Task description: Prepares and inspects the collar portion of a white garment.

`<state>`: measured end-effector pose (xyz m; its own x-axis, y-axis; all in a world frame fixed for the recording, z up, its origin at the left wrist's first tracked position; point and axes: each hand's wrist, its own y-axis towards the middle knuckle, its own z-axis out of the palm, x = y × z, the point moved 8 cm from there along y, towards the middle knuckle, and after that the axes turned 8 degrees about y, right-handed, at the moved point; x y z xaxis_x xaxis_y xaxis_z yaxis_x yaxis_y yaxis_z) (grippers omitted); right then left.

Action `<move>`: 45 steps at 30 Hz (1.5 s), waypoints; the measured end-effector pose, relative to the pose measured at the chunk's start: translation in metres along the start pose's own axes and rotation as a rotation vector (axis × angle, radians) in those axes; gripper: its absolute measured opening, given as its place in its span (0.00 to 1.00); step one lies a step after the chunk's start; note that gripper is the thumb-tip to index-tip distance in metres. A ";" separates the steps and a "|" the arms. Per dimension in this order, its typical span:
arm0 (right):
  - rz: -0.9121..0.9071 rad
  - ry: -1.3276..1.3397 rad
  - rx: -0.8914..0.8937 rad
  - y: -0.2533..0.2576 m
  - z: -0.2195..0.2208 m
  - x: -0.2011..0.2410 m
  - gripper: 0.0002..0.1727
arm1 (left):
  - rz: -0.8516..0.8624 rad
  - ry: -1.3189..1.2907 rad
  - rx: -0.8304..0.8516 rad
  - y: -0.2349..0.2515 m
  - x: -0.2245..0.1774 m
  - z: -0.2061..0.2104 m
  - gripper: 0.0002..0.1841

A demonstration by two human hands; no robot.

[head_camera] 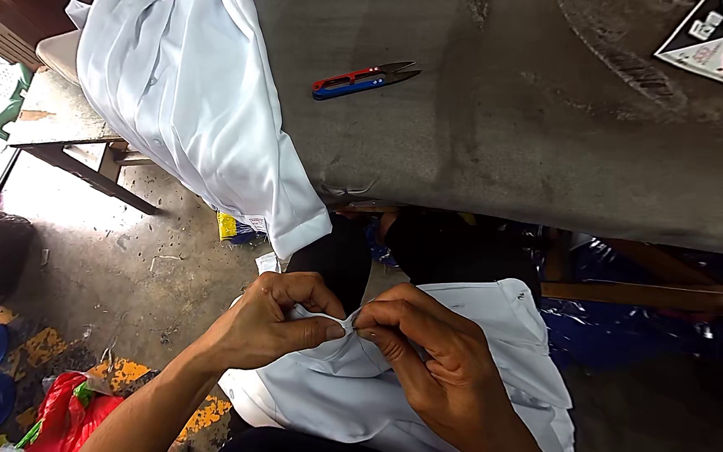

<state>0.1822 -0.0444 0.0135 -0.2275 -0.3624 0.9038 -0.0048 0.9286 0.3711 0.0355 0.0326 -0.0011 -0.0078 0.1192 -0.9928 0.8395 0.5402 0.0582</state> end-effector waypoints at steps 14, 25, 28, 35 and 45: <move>0.044 0.090 0.036 0.002 -0.001 -0.001 0.09 | 0.019 -0.133 0.030 0.002 0.004 0.007 0.04; 0.120 0.321 0.018 0.016 -0.014 -0.012 0.16 | -0.005 -0.188 -0.076 0.009 0.007 0.012 0.04; -0.031 -0.139 -0.058 0.013 -0.028 0.014 0.13 | -0.036 -0.137 -0.161 0.010 0.007 0.009 0.04; -0.074 -0.294 -0.009 0.013 -0.002 0.028 0.11 | -0.024 -0.048 -0.218 0.010 0.001 0.012 0.04; -0.227 0.025 0.205 -0.005 0.047 0.062 0.08 | -0.150 -0.023 -0.203 0.008 0.012 0.012 0.05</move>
<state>0.1226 -0.0683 0.0579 -0.1743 -0.5620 0.8086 -0.2494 0.8196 0.5159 0.0486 0.0287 -0.0138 -0.1099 0.0074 -0.9939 0.7035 0.7070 -0.0726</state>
